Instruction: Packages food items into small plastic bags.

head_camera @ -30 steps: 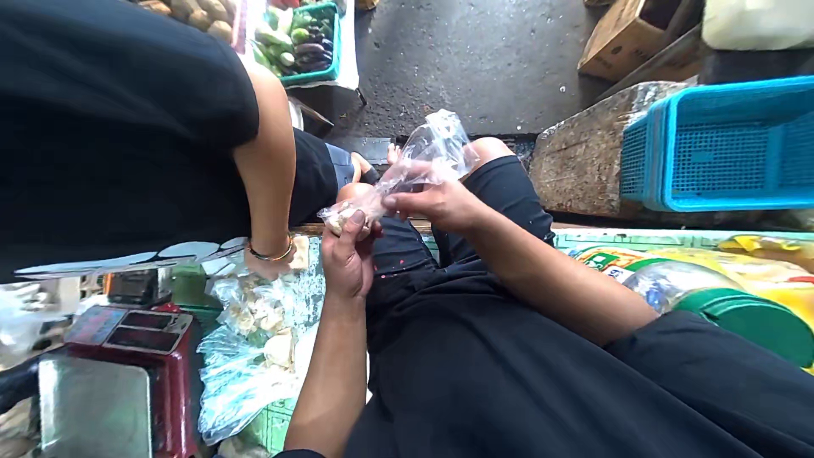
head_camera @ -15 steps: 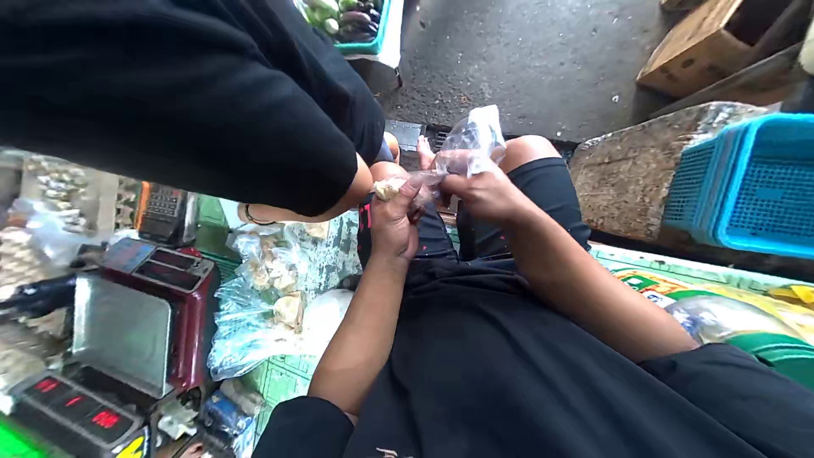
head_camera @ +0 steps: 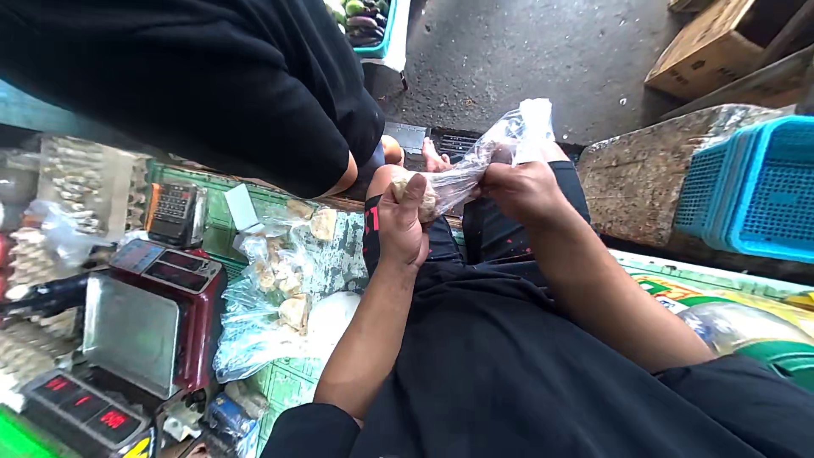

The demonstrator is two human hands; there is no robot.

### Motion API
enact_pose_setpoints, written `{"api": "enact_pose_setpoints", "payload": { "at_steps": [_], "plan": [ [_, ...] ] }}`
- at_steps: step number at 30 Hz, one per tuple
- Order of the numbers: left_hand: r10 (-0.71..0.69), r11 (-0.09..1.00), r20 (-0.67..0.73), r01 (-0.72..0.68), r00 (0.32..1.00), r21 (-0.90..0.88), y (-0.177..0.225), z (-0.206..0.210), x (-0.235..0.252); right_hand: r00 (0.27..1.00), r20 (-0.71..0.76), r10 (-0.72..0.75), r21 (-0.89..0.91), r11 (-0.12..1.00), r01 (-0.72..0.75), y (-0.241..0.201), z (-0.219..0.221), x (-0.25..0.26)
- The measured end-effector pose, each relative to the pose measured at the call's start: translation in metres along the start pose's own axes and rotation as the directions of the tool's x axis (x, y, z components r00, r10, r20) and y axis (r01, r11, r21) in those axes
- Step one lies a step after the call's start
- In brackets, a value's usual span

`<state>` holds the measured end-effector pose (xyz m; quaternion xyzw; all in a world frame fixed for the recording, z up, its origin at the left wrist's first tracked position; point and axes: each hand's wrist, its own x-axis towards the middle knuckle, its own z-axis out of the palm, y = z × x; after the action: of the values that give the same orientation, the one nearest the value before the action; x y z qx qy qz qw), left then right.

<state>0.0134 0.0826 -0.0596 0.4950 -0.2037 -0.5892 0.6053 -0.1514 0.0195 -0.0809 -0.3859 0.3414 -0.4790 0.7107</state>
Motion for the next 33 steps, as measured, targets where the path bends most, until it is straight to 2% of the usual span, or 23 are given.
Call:
{"api": "enact_pose_setpoints", "payload": {
  "at_steps": [4, 6, 8, 10, 12, 16, 18, 21, 23, 28, 33],
  "plan": [
    [0.008, 1.0, -0.008, -0.008, 1.0, -0.004, -0.001, 0.006, 0.008, 1.0, -0.02, -0.018, 0.04, 0.999, 0.018, 0.002, -0.002, -0.001],
    [0.007, 1.0, 0.043, -0.006, 0.999, -0.012, -0.001, 0.003, 0.01, 0.999, -0.035, -0.025, 0.054, 0.998, 0.026, 0.0, -0.005, -0.002],
    [0.006, 0.999, 0.181, -0.014, 0.983, 0.041, 0.003, -0.01, 0.014, 0.998, -0.058, -0.038, 0.069, 0.997, 0.042, -0.001, -0.005, 0.0],
    [0.015, 0.995, 0.36, -0.048, 0.933, 0.083, 0.003, -0.024, 0.02, 0.994, -0.08, -0.071, 0.066, 0.995, 0.076, -0.006, -0.013, 0.001],
    [0.032, 0.991, 0.432, -0.086, 0.901, 0.104, 0.002, -0.03, 0.025, 0.988, -0.114, -0.1, 0.054, 0.993, 0.107, -0.01, -0.02, 0.003],
    [0.173, 0.957, 0.352, -0.241, 0.92, 0.16, -0.003, -0.026, 0.032, 0.982, -0.183, -0.039, 0.083, 0.995, 0.055, -0.005, -0.024, 0.008],
    [0.198, 0.957, 0.289, -0.249, 0.937, 0.152, -0.005, -0.02, 0.032, 0.997, -0.072, 0.0, 0.111, 0.994, 0.008, 0.004, -0.026, 0.01],
    [0.222, 0.952, 0.24, -0.263, 0.945, 0.158, -0.009, -0.016, 0.029, 0.979, 0.197, 0.05, 0.062, 0.996, -0.064, 0.021, -0.026, 0.009],
    [0.233, 0.941, 0.204, -0.273, 0.951, 0.199, -0.016, -0.018, 0.029, 0.964, 0.259, 0.066, 0.018, 0.997, -0.073, 0.025, -0.016, 0.005],
    [0.235, 0.937, 0.128, -0.26, 0.964, 0.235, -0.017, -0.031, 0.023, 0.98, 0.16, 0.118, -0.032, 0.993, -0.114, 0.028, 0.001, 0.004],
    [0.12, 0.981, 0.143, -0.14, 0.982, 0.137, -0.012, -0.045, 0.019, 0.982, 0.165, 0.092, -0.108, 0.991, -0.075, 0.029, -0.002, 0.011]
  ]
}}
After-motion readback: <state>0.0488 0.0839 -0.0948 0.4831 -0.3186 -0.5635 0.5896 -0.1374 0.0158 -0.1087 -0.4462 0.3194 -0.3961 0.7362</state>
